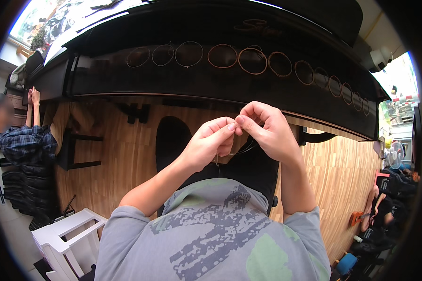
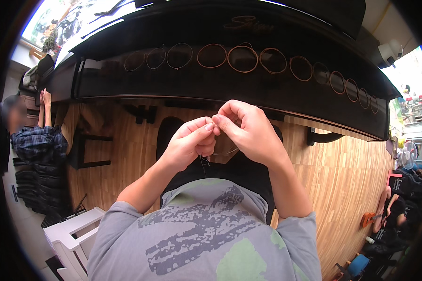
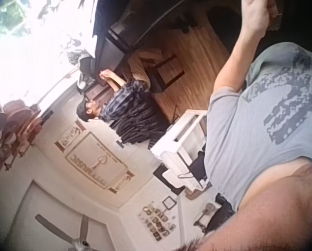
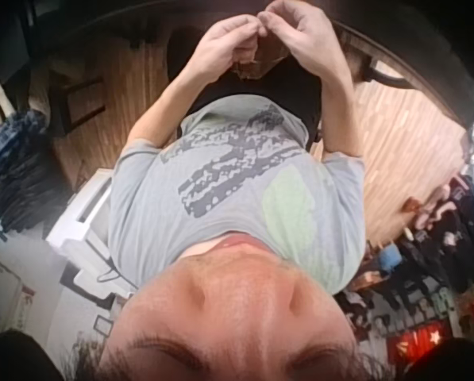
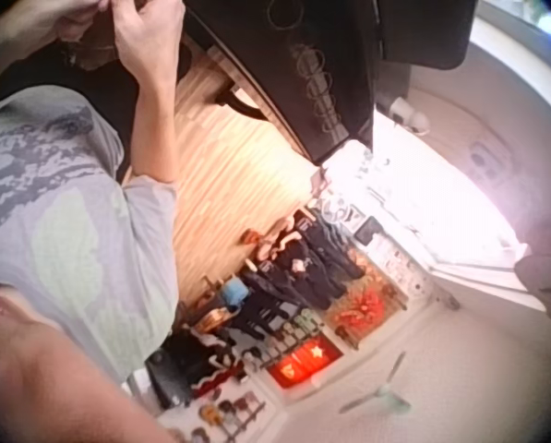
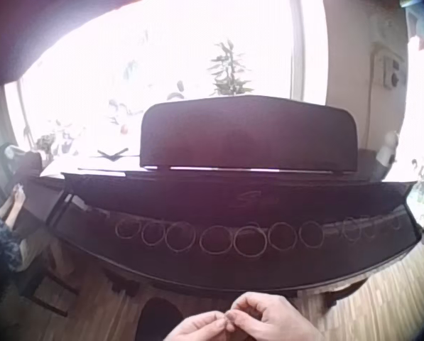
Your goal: The person bends and twists thin metal wire by hand into circular loops. They repeatedly form loops, adjust their shape, and place the finished pieces on the surface of a black piano. The task involves continuous hand manipulation of the wire without using tools.
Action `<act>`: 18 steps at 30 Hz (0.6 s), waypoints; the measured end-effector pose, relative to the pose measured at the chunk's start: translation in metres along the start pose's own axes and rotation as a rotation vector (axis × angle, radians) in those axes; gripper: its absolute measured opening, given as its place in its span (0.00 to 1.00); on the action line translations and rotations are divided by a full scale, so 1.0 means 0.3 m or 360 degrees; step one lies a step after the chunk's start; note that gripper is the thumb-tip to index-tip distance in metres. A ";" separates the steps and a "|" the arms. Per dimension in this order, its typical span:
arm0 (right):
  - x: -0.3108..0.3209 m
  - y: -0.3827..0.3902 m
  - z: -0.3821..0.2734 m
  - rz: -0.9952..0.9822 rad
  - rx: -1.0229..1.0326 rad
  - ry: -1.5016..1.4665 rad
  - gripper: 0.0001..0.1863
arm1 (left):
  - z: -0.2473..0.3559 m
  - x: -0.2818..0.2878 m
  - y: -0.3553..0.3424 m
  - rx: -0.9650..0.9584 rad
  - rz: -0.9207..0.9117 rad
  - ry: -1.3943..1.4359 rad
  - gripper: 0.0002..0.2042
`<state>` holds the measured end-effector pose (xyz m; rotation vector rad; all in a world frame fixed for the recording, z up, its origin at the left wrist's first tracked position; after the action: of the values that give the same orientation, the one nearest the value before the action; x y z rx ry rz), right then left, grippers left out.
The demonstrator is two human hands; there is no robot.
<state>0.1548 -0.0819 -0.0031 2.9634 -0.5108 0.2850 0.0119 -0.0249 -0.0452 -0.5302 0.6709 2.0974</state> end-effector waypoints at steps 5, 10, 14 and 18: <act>0.019 -0.039 0.031 0.0169 0.0078 -0.0311 0.10 | -0.005 0.005 -0.006 0.0090 0.0026 0.0134 0.09; 0.047 -0.069 0.032 0.0249 0.0141 -0.0387 0.10 | -0.006 0.007 -0.006 0.0148 0.0043 0.0240 0.08; 0.071 -0.075 0.021 0.0346 0.0172 -0.0378 0.10 | -0.003 0.008 -0.006 0.0148 0.0040 0.0267 0.08; 0.093 -0.085 0.021 0.0399 0.0217 -0.0353 0.11 | 0.000 0.003 -0.006 0.0144 0.0047 0.0255 0.08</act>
<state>0.1903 -0.0680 -0.0058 3.0794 -0.9282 0.0115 0.0130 -0.0235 -0.0463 -0.6453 0.8656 2.0556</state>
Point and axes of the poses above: each hand's wrist, its own y-axis away from the middle knuckle, its own x-axis out of the back of the hand, z = x × y, the point moved 3 cm from there along -y, towards the middle knuckle, and after that the axes turned 9 degrees about z, right-handed, at the moved point
